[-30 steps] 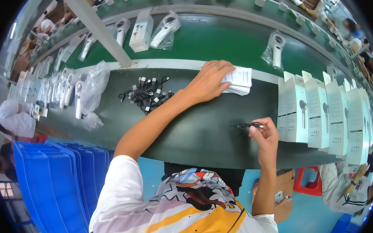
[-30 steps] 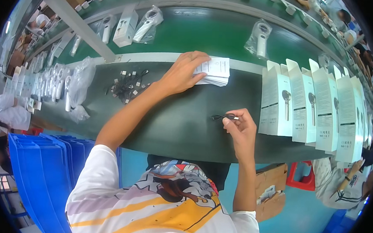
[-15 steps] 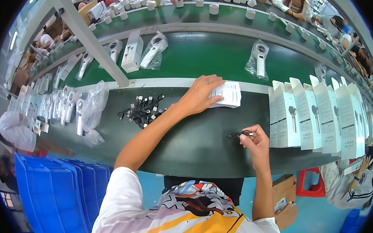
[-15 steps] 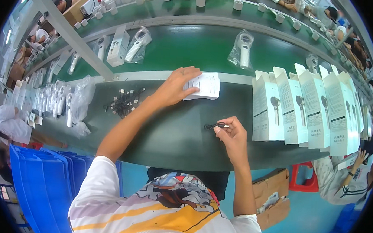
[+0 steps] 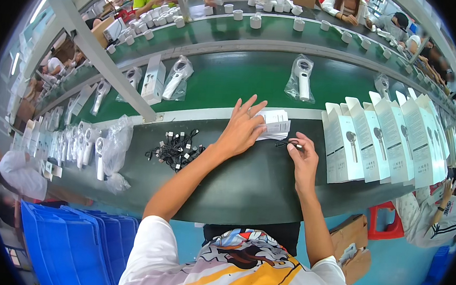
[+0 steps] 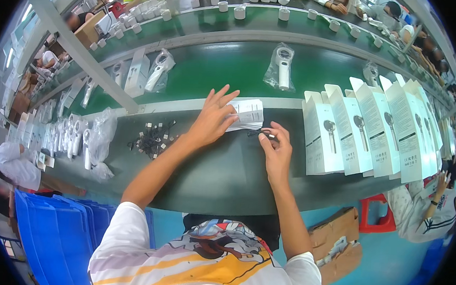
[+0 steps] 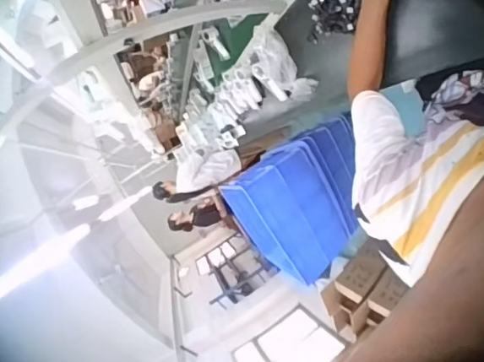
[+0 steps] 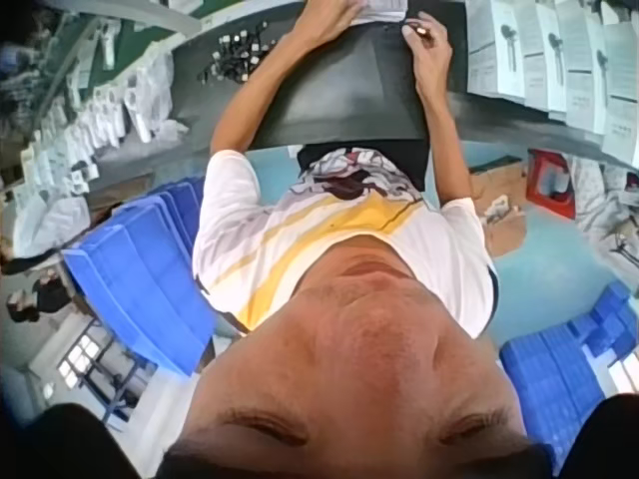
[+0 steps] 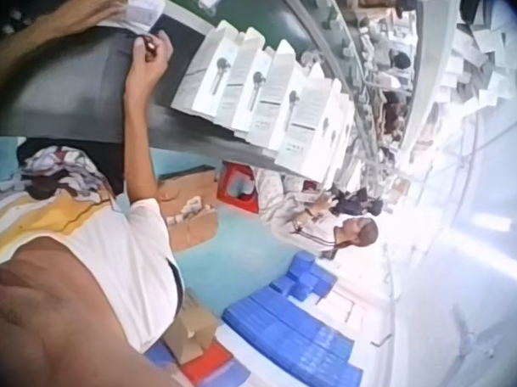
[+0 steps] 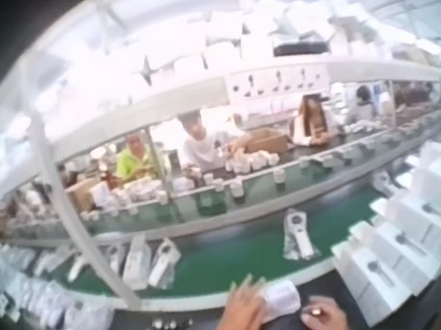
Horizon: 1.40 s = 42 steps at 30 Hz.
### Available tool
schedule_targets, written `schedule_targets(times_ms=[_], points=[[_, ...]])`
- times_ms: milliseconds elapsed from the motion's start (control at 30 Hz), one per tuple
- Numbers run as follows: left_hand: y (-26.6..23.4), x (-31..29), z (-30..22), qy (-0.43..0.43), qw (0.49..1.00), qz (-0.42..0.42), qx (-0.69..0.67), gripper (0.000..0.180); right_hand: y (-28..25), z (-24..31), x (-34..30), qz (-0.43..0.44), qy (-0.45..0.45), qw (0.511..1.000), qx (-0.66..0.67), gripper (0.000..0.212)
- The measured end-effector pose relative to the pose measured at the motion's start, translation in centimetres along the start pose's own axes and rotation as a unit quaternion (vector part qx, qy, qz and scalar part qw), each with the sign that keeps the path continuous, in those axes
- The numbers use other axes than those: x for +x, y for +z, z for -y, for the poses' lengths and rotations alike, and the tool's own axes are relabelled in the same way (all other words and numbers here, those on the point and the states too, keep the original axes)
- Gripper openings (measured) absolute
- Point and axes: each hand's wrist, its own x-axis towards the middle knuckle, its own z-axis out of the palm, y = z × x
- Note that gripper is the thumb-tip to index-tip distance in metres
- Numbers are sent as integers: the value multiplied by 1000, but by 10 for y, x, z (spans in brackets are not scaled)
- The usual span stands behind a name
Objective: Packaging electronic devices by placing charging cables and manuals into boxes on an assembly line.
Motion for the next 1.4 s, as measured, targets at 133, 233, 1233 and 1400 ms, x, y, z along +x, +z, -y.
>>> schedule_targets(times_ms=[133,233,1233,1400], points=[[-32,7,-38,20,994,-11,-105,10,-11,23,-5,18,-182,976,-118,18],[-39,4,-56,-47,987,113,-99,12,-18,31,-11,113,-34,991,64,18],[-107,186,-140,219,951,148,-163,25,-191,121,-126,55,-67,989,123,33],[-50,61,-100,210,881,415,-79,24,-134,69,-71,138,120,972,147,27]])
